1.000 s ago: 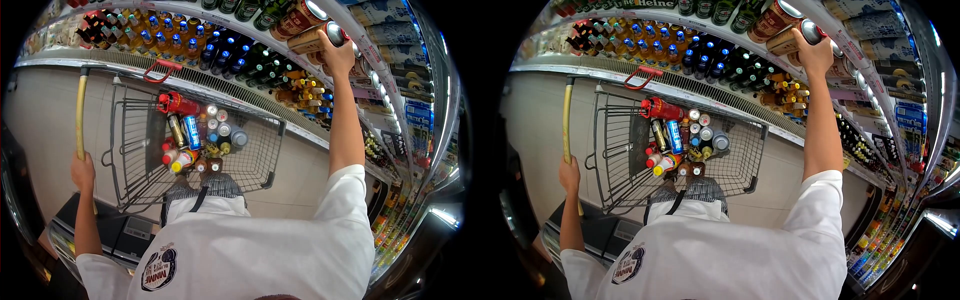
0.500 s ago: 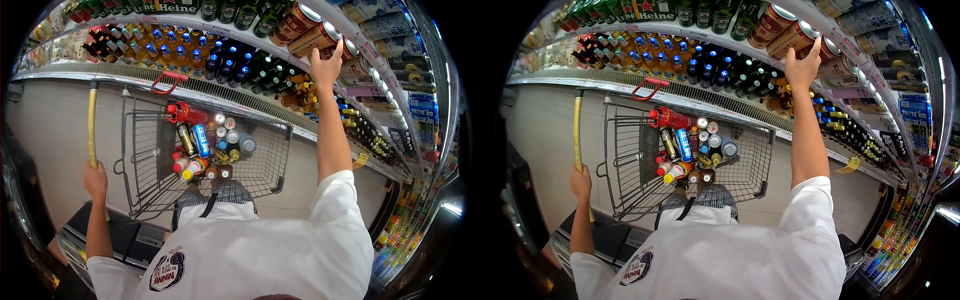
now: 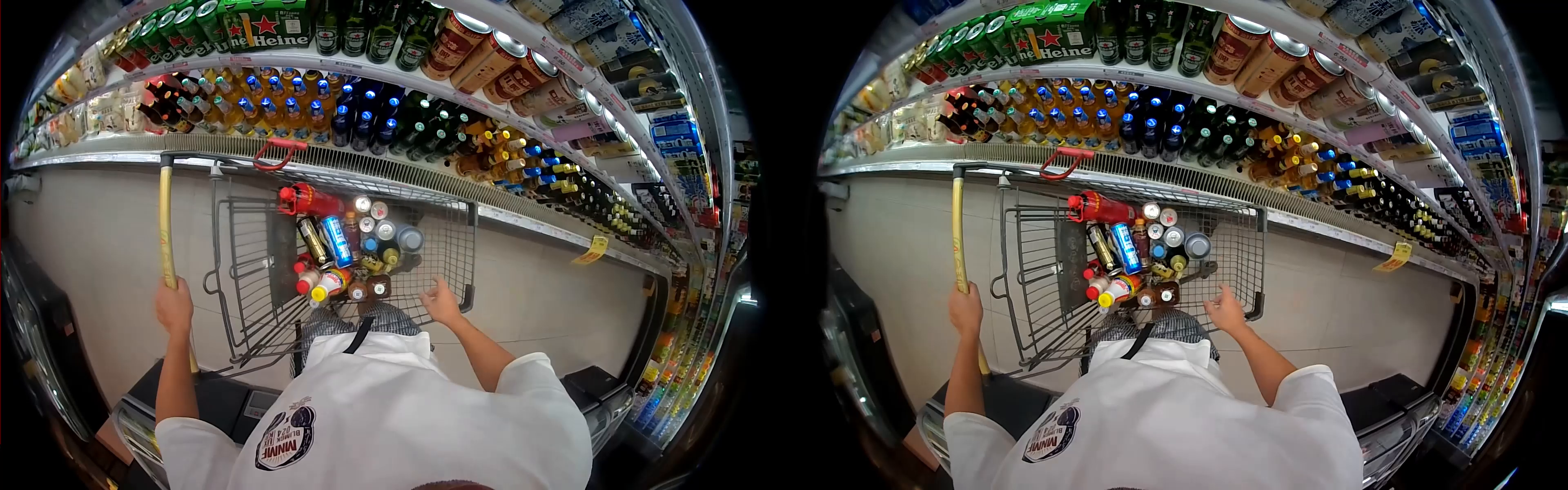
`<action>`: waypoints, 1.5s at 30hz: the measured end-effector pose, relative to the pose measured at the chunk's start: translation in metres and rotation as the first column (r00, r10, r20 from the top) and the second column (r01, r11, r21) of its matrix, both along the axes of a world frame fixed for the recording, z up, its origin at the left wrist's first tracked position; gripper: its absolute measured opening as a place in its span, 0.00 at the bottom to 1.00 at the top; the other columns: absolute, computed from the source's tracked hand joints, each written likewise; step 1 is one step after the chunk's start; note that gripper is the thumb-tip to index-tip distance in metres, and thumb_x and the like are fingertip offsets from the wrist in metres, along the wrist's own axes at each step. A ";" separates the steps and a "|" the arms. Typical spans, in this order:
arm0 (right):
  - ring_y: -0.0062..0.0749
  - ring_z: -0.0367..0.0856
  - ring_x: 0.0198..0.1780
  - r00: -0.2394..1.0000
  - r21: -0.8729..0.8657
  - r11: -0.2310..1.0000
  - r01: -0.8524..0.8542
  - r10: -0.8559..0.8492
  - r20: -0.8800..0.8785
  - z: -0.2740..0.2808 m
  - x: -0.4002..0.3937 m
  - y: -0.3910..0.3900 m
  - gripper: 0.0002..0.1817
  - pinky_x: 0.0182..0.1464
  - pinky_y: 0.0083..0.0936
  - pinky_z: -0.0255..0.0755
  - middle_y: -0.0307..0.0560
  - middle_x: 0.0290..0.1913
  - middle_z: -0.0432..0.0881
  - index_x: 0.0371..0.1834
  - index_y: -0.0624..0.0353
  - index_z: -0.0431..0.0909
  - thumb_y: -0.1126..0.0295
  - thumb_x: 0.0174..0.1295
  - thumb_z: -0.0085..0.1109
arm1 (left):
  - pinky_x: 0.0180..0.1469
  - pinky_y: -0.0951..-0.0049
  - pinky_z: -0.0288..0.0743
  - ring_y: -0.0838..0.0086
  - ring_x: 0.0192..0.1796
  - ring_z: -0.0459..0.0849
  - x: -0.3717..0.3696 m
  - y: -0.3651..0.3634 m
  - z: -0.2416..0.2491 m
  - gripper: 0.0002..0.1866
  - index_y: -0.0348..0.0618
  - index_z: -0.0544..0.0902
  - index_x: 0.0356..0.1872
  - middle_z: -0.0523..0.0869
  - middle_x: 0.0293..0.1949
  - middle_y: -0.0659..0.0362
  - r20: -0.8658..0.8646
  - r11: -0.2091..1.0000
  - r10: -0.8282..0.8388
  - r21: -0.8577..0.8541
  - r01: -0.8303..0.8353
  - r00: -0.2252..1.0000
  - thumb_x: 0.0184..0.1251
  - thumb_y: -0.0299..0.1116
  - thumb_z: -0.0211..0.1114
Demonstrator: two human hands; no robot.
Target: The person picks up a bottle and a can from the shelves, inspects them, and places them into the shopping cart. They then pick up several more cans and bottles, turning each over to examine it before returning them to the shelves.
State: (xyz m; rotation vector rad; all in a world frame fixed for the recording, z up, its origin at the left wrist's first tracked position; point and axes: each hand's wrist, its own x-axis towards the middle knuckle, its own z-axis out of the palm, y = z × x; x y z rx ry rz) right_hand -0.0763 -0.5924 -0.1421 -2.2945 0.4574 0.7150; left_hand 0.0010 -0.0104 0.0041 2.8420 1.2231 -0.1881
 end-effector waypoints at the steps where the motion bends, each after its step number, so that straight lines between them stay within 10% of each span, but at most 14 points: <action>1: 0.50 0.84 0.47 0.999 -0.029 0.999 0.023 -0.024 -0.046 0.007 -0.025 0.001 0.37 0.51 0.40 0.77 0.56 0.44 0.85 0.66 0.66 0.65 0.59 0.56 0.68 | 0.45 0.49 0.76 0.44 0.43 0.83 0.000 -0.001 0.001 0.19 0.41 0.81 0.40 0.86 0.37 0.45 0.005 1.000 0.004 -0.017 -0.003 1.000 0.66 0.48 0.58; 8: 0.44 0.85 0.45 0.978 -0.124 0.972 0.198 -0.204 -0.036 -0.018 -0.089 -0.009 0.37 0.47 0.35 0.79 0.55 0.44 0.85 0.66 0.70 0.66 0.61 0.57 0.68 | 0.48 0.49 0.75 0.45 0.46 0.83 -0.001 -0.004 0.013 0.18 0.41 0.80 0.42 0.86 0.41 0.45 0.039 0.991 -0.032 -0.126 0.036 0.999 0.65 0.46 0.58; 11: 0.36 0.85 0.39 0.792 0.124 0.783 0.609 -0.594 -0.139 -0.004 -0.064 -0.011 0.35 0.36 0.29 0.80 0.53 0.44 0.84 0.66 0.72 0.64 0.64 0.59 0.66 | 0.48 0.49 0.75 0.45 0.47 0.83 -0.006 0.001 0.011 0.18 0.41 0.80 0.43 0.85 0.41 0.45 0.076 0.983 -0.061 -0.167 0.073 0.995 0.64 0.46 0.59; 15: 0.29 0.82 0.32 0.718 0.218 0.691 0.689 -0.691 -0.083 0.025 -0.055 -0.011 0.33 0.30 0.26 0.77 0.52 0.47 0.81 0.66 0.71 0.65 0.65 0.62 0.66 | 0.50 0.50 0.74 0.45 0.48 0.82 -0.010 0.011 0.004 0.20 0.42 0.77 0.49 0.85 0.44 0.45 0.112 0.969 -0.055 -0.234 0.080 0.992 0.62 0.45 0.60; 23: 0.34 0.83 0.36 0.671 0.151 0.655 0.741 -0.715 -0.196 0.048 -0.118 0.030 0.36 0.34 0.28 0.81 0.55 0.50 0.80 0.70 0.68 0.60 0.62 0.64 0.64 | 0.61 0.61 0.69 0.56 0.59 0.77 -0.012 0.057 -0.059 0.38 0.40 0.64 0.69 0.78 0.58 0.50 0.358 0.767 0.216 -0.638 0.070 0.908 0.62 0.47 0.65; 29: 0.37 0.85 0.37 0.626 0.060 0.637 0.769 -0.730 -0.275 0.060 -0.198 0.077 0.41 0.36 0.30 0.82 0.61 0.53 0.79 0.74 0.69 0.53 0.62 0.64 0.64 | 0.57 0.55 0.70 0.68 0.56 0.77 -0.008 0.058 -0.021 0.32 0.45 0.69 0.65 0.79 0.53 0.57 0.044 0.360 0.146 -0.933 -0.012 0.988 0.64 0.49 0.64; 35: 0.39 0.86 0.38 0.604 -0.029 0.631 0.775 -0.754 -0.257 0.066 -0.252 0.081 0.41 0.34 0.31 0.83 0.65 0.55 0.77 0.73 0.71 0.54 0.61 0.64 0.64 | 0.53 0.53 0.73 0.68 0.55 0.78 -0.008 0.070 -0.027 0.23 0.46 0.76 0.57 0.81 0.50 0.57 0.071 0.197 0.048 -0.979 0.060 0.996 0.68 0.48 0.62; 45: 0.35 0.84 0.35 0.652 0.069 0.651 0.756 -0.742 -0.153 0.088 -0.226 0.083 0.37 0.32 0.28 0.81 0.59 0.49 0.80 0.71 0.69 0.59 0.61 0.65 0.63 | 0.47 0.64 0.74 0.74 0.44 0.80 -0.011 0.062 -0.030 0.20 0.45 0.75 0.48 0.80 0.40 0.63 0.186 0.262 0.135 -0.954 0.146 0.973 0.67 0.49 0.65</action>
